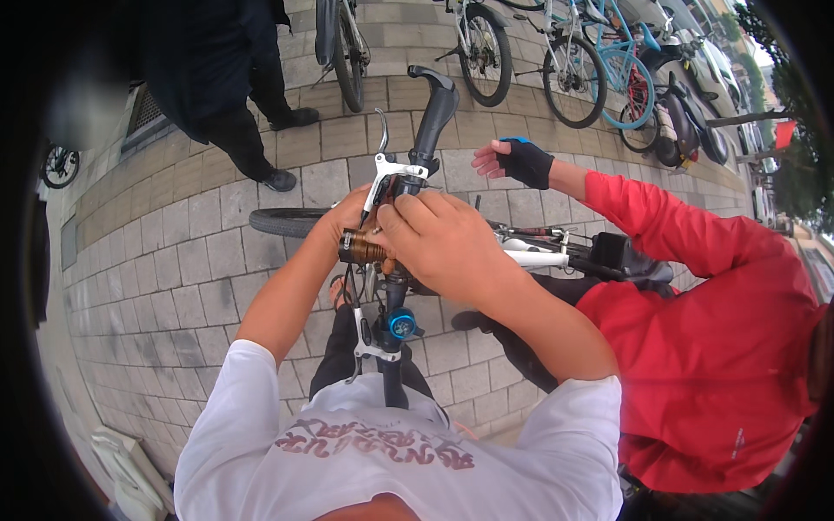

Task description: The person cuts open a wrapped bicycle tire with a knife, then moves to a bicycle and adjusts the handlebar stem and brake lever with a tool while another person assists. The person works on the handlebar area and interacts with the bike's components.

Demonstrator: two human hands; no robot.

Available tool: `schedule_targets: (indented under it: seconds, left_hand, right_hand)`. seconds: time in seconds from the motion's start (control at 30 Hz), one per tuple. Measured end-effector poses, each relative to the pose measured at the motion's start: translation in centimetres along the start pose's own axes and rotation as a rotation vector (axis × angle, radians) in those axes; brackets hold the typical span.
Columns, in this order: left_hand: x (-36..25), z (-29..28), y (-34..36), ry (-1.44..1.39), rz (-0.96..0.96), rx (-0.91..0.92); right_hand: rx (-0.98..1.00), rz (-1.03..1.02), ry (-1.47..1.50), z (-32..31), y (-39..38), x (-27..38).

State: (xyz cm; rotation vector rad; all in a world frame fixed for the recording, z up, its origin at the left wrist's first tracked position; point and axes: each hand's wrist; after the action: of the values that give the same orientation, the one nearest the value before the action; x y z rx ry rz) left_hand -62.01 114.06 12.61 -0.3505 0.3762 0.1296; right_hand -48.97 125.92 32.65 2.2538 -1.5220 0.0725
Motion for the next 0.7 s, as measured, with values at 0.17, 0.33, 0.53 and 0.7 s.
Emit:
schedule_targets:
  seconds: [0.17,0.33,0.53,0.7]
  left_hand:
    - [-0.6,-0.4,-0.9,0.045,-0.087,0.104]
    - [0.5,-3.1,0.7,0.009,-0.065,0.118]
    - [-0.7,-0.3,-0.2,0.037,-0.166,0.107]
    - [-0.7,1.7,-0.8,0.18,-0.087,0.008]
  right_hand:
    - [-0.029,-0.013,0.032,0.6,1.9,-2.0]
    - [-0.01,0.167,0.101,-1.1,4.9,-3.9]
    - [-0.086,0.648,0.403,-1.3,7.0,-10.7]
    - [-0.161,0.911,0.681,-0.4,5.5,-13.8]
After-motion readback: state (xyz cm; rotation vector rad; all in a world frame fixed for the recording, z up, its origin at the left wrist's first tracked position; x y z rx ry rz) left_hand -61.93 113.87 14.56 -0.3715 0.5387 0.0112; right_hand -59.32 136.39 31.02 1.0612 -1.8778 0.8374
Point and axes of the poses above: each hand's wrist, its own y-axis towards the middle knuckle, its own z-axis out of the palm, x = y × z, and after that the axes turned 6 degrees about y, right-handed
